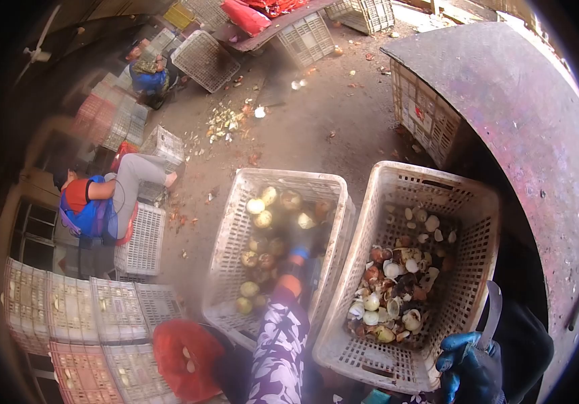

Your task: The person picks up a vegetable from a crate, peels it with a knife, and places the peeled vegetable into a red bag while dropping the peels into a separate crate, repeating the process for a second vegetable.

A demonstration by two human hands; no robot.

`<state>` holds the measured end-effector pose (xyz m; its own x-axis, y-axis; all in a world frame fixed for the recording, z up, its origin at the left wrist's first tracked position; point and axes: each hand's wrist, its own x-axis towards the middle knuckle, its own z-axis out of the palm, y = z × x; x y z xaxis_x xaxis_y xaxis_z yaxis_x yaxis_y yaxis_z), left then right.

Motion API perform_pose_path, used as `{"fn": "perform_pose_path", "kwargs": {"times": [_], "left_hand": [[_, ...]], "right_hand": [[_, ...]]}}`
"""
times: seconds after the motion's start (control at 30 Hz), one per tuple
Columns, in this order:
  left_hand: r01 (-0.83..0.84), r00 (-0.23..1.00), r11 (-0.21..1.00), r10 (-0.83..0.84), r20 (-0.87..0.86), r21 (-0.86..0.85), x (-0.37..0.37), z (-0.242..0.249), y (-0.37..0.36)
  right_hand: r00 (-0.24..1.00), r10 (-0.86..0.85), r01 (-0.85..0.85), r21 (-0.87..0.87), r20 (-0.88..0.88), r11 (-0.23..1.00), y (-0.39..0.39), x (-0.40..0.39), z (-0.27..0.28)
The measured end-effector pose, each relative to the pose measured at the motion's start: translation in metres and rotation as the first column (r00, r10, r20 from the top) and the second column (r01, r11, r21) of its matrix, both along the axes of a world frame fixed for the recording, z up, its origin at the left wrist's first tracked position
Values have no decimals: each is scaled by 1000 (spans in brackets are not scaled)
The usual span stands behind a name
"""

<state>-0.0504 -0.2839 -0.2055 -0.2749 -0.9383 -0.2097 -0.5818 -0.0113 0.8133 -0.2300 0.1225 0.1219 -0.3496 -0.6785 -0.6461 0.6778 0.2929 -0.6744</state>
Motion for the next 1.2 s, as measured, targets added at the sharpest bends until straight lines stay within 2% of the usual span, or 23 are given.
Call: {"fn": "perform_pose_path", "kwargs": {"times": [0.03, 0.1, 0.13, 0.17, 0.2, 0.27, 0.3, 0.37, 0.4, 0.43, 0.47, 0.5, 0.53, 0.63, 0.7, 0.77, 0.8, 0.83, 0.87, 0.93, 1.0, 1.17, 1.2], "left_hand": [[-58, 989, 998, 61, -136, 30, 10, -2, 1], [-201, 955, 979, 187, -229, -41, 34, 23, 10], [-129, 924, 991, 129, -359, 25, 32, 48, 3], [-49, 872, 995, 88, -481, 91, 29, 76, -4], [-29, 881, 1000, 20, -473, -12, -7, 172, 24], [114, 810, 956, -246, -532, -270, -69, 291, 50], [185, 749, 863, -433, -502, -470, -104, 343, 63], [241, 639, 564, -705, -308, -790, -159, 407, 91], [229, 614, 398, -767, -186, -888, -179, 423, 104], [222, 599, 296, -793, -110, -929, -189, 430, 116], [270, 576, 349, -805, -140, -897, -190, 425, 123], [374, 552, 568, -772, -316, -733, -165, 412, 136], [572, 519, 772, -602, -607, -277, -134, 395, 146], [557, 667, 830, -441, -601, 10, -36, 312, 180], [530, 682, 809, -228, -694, 255, 18, 248, 206], [470, 599, 734, 143, -788, 490, 38, 234, 242], [428, 712, 810, -30, -701, 400, 44, 233, 251], [396, 811, 868, -177, -558, 300, 50, 232, 260], [418, 827, 899, -316, -464, 132, 54, 224, 265], [417, 803, 905, -326, -499, 79, 56, 210, 266], [385, 686, 868, -41, -726, 315, 54, 198, 258], [418, 557, 720, 278, -783, 554, 46, 207, 256], [396, 613, 786, 158, -774, 474, 44, 213, 257]], "right_hand": [[999, 26, -27, -22, -37, 999, 4, 1, 0], [992, 94, -98, -53, -87, 994, 11, 3, -7], [997, 74, -74, -107, -7, 992, 19, -1, -29], [980, 43, -67, -114, -195, 991, 22, 16, -29], [924, 9, -53, -105, -381, 993, 25, 32, -30], [900, 37, -78, -76, -435, 994, 10, 41, -31], [886, 132, -177, -63, -444, 982, 6, 36, -37], [902, 194, -241, -76, -385, 968, 10, 37, -49], [934, 151, -201, -128, -324, 971, 6, 38, -58], [961, 109, -158, -179, -252, 971, 4, 39, -60], [939, 107, -179, -199, -327, 963, 4, 37, -55], [914, 113, -205, -203, -390, 958, 7, 35, -50], [885, 118, -232, -208, -451, 950, 7, 32, -48], [996, 33, -53, -263, -82, 963, 13, 28, -58], [952, 66, -138, -229, -299, 964, 18, 37, -65], [984, 127, -148, -182, -125, 972, 13, 36, -60], [991, 120, -128, -188, -52, 974, 12, 37, -61], [990, 123, -134, -207, -68, 969, 11, 38, -64], [988, 126, -142, -227, -83, 963, 9, 38, -66], [986, 115, -142, -252, -118, 957, 6, 39, -72], [985, 122, -149, -238, -123, 960, 2, 41, -70], [958, 213, -248, -180, -190, 952, -4, 42, -75], [936, 254, -291, -132, -243, 948, -10, 37, -77]]}}
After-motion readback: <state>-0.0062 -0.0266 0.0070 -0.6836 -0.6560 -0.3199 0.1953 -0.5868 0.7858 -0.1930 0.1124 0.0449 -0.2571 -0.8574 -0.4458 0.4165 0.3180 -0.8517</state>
